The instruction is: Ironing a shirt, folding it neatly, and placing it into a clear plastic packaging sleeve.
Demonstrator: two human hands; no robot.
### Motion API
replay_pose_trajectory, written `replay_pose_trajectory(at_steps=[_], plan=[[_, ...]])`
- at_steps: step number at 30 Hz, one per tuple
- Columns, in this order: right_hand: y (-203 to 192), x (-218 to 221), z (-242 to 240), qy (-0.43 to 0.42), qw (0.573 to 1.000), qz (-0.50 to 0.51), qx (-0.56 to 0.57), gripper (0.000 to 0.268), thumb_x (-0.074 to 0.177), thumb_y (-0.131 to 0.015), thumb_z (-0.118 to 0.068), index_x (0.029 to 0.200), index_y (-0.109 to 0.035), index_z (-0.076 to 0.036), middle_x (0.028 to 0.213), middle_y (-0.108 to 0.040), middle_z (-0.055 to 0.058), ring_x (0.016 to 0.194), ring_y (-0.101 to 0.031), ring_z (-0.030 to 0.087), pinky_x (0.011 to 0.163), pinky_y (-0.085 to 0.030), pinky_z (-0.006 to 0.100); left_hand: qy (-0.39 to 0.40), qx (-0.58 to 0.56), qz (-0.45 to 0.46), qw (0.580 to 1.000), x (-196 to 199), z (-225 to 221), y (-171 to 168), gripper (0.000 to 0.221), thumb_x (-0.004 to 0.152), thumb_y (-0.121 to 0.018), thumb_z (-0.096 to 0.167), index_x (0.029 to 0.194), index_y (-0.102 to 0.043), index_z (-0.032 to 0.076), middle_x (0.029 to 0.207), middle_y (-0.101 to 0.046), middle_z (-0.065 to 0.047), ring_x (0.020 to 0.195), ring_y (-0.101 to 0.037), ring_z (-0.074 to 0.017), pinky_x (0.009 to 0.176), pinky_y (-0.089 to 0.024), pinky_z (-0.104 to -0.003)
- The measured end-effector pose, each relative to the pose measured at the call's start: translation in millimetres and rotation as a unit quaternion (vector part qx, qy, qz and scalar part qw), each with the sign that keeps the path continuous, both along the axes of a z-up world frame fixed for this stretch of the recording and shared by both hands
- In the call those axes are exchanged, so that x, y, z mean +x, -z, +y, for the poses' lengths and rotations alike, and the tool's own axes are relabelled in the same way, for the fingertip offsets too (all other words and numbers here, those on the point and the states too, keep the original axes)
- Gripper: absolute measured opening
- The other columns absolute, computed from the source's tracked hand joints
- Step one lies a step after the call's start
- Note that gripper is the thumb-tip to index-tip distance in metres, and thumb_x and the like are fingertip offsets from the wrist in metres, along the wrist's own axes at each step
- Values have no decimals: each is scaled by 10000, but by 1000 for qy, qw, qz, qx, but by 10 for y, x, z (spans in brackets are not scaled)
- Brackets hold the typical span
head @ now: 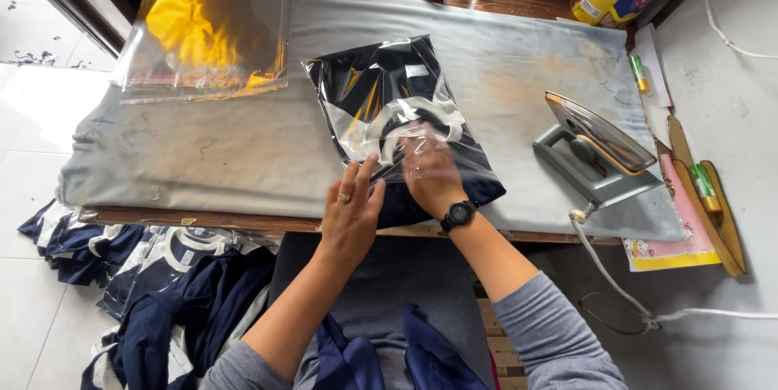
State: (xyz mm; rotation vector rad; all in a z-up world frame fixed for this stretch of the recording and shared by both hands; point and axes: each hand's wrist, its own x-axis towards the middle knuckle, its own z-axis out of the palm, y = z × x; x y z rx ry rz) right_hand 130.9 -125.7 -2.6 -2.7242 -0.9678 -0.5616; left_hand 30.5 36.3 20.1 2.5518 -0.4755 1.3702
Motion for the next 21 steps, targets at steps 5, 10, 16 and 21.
replay_pose_trajectory(at_steps=[5,10,16,21], plan=[[190,494,-146,223,960,110,-127,495,996,-480,-115,1486,-475,-45,1542,-412,331,1491,-314,481,1111,-311,603,-133,114,35,984,212,-169,90,263,791,-643,13,1031,-751,12,1577,-458,-235,1399,-429,-384,982,-388,-475],[255,692,-277,187,967,82,-153,325,921,-487,-112,1234,-499,-25,1113,-582,246,1007,-638,416,803,-486,511,-153,203,14,967,506,-303,113,267,714,-644,-60,942,-765,7,1560,-474,-218,1418,-415,-350,1008,-379,-483],[433,964,-638,26,976,-90,-198,65,841,-573,-85,851,-633,-105,742,-658,130,716,-702,334,680,-519,441,-129,261,-9,957,554,-268,93,251,675,-634,-118,879,-752,-33,1550,-473,-230,1454,-382,-368,1023,-386,-566],[229,696,-756,-106,970,-96,-197,138,922,-559,-124,1010,-664,-138,836,-653,158,750,-691,351,663,-519,446,-216,277,-32,936,612,-189,112,315,675,-585,-181,900,-751,-35,1574,-464,-190,1479,-376,-324,1025,-413,-556]])
